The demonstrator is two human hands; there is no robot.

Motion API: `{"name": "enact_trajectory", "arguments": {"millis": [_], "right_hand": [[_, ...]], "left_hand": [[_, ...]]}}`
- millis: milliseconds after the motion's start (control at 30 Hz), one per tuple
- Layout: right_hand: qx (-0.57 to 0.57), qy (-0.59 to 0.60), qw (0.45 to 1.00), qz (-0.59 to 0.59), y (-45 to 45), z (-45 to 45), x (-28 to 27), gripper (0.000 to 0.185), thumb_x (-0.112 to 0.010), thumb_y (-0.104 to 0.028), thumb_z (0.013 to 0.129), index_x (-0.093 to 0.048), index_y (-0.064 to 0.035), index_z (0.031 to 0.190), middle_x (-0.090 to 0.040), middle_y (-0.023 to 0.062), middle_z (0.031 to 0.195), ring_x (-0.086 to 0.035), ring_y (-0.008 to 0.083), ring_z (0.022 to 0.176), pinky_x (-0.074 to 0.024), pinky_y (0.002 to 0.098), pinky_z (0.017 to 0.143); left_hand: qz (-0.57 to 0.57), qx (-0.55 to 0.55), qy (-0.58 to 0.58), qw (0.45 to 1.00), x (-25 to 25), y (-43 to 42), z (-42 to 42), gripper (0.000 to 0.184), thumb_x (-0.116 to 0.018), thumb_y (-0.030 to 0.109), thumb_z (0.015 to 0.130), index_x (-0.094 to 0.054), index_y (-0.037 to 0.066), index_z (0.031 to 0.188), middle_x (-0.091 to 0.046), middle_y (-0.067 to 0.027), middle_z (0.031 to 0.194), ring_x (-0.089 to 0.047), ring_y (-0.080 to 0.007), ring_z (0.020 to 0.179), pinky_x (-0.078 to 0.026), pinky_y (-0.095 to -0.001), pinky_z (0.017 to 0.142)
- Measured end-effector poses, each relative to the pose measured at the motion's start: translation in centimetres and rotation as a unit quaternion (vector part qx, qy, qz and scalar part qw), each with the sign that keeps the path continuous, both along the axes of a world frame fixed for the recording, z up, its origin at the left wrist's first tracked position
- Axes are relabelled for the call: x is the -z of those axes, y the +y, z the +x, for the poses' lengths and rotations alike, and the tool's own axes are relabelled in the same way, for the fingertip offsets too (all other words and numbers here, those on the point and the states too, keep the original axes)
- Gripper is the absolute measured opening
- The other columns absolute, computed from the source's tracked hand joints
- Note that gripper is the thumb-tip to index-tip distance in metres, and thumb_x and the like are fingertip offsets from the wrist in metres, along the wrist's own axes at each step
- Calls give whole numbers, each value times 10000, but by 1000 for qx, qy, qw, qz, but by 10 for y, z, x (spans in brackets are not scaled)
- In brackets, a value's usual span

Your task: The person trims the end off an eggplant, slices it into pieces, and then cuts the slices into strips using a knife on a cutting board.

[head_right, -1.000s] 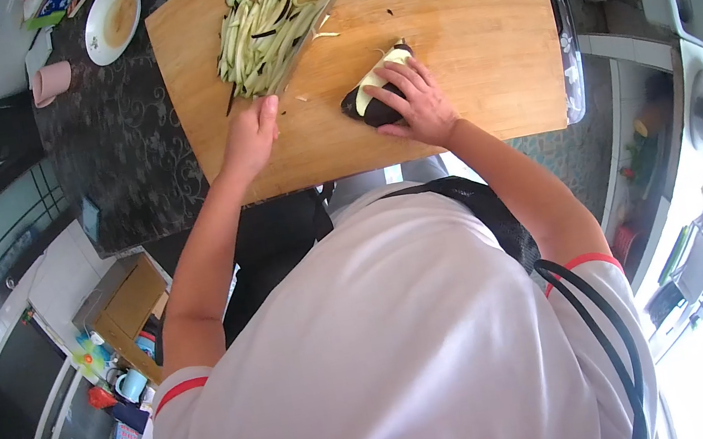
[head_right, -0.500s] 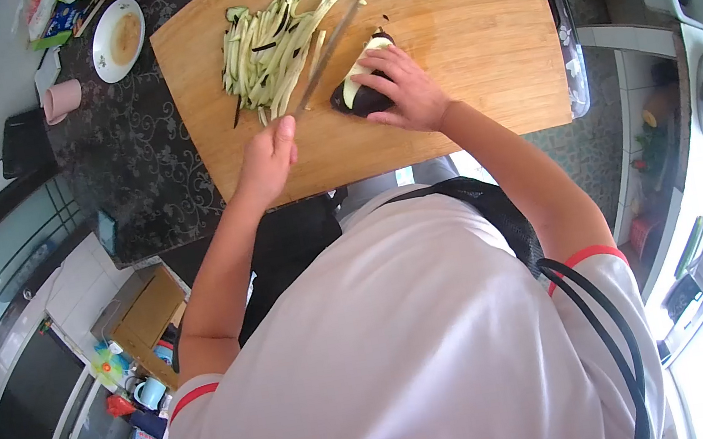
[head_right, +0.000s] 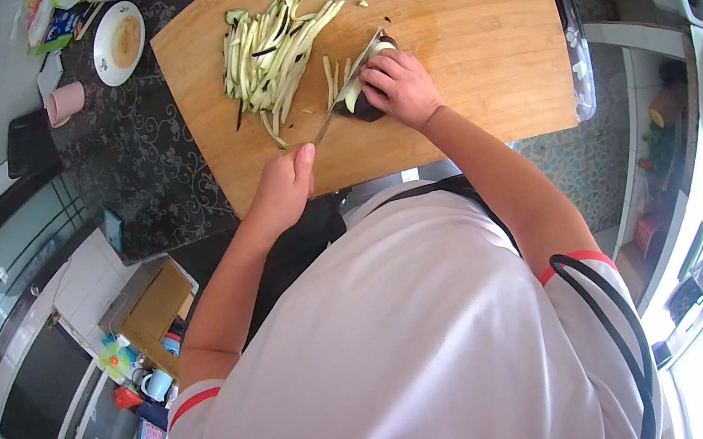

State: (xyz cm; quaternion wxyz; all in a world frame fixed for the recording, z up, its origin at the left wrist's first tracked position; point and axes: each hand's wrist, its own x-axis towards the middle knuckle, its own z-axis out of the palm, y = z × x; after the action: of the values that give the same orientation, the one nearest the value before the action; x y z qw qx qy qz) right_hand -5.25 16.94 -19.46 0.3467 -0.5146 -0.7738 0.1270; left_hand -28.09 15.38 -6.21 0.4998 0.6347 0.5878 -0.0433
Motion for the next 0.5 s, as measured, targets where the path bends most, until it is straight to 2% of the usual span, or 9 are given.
{"name": "enact_trajectory", "arguments": {"millis": [33,133,233,333,433,500], "right_hand": [[1,2,1000,-2,0,0,0,219,-684,-137,732,-617,-118,940,-588,48,1030,-541,263,1032,-451,383,871],[5,5,1000,7,1,-2,1,223,-686,-132,725,-618,-116,937,-588,52,1032,-543,263,1031,-453,387,874],[10,6,1000,3,0,-1,2,223,-686,-124,719,-619,-111,931,-586,54,1032,-544,262,1029,-455,387,874],[11,11,1000,-1,1,-2,1,219,-688,-115,713,-621,-104,922,-588,52,1027,-548,262,1023,-459,382,872],[7,14,1000,0,-1,-3,-1,211,-691,-109,710,-624,-101,911,-594,50,1014,-553,261,1011,-464,377,869],[12,23,1000,10,2,-4,0,197,-692,-107,713,-625,-102,899,-602,50,998,-559,258,995,-467,376,866]], "left_hand": [[-14,-2,7,1000,0,0,-1,438,-341,351,987,-596,-3,951,-619,-252,822,-580,-434,793,-446,-491,709],[95,30,16,995,5,-1,5,444,-351,352,995,-558,-15,852,-596,-224,712,-578,-407,683,-446,-452,643],[78,24,36,996,8,0,18,422,-355,335,990,-581,-13,910,-607,-274,825,-569,-464,808,-439,-502,697],[60,29,35,997,8,10,27,406,-356,327,988,-589,-5,963,-612,-273,842,-581,-454,821,-443,-505,705],[75,54,17,996,47,22,31,417,-354,331,987,-591,-11,961,-612,-279,844,-573,-468,826,-438,-519,712],[147,9,-20,989,64,16,30,419,-358,360,981,-598,16,977,-628,-243,813,-590,-442,784,-453,-506,691]]}}
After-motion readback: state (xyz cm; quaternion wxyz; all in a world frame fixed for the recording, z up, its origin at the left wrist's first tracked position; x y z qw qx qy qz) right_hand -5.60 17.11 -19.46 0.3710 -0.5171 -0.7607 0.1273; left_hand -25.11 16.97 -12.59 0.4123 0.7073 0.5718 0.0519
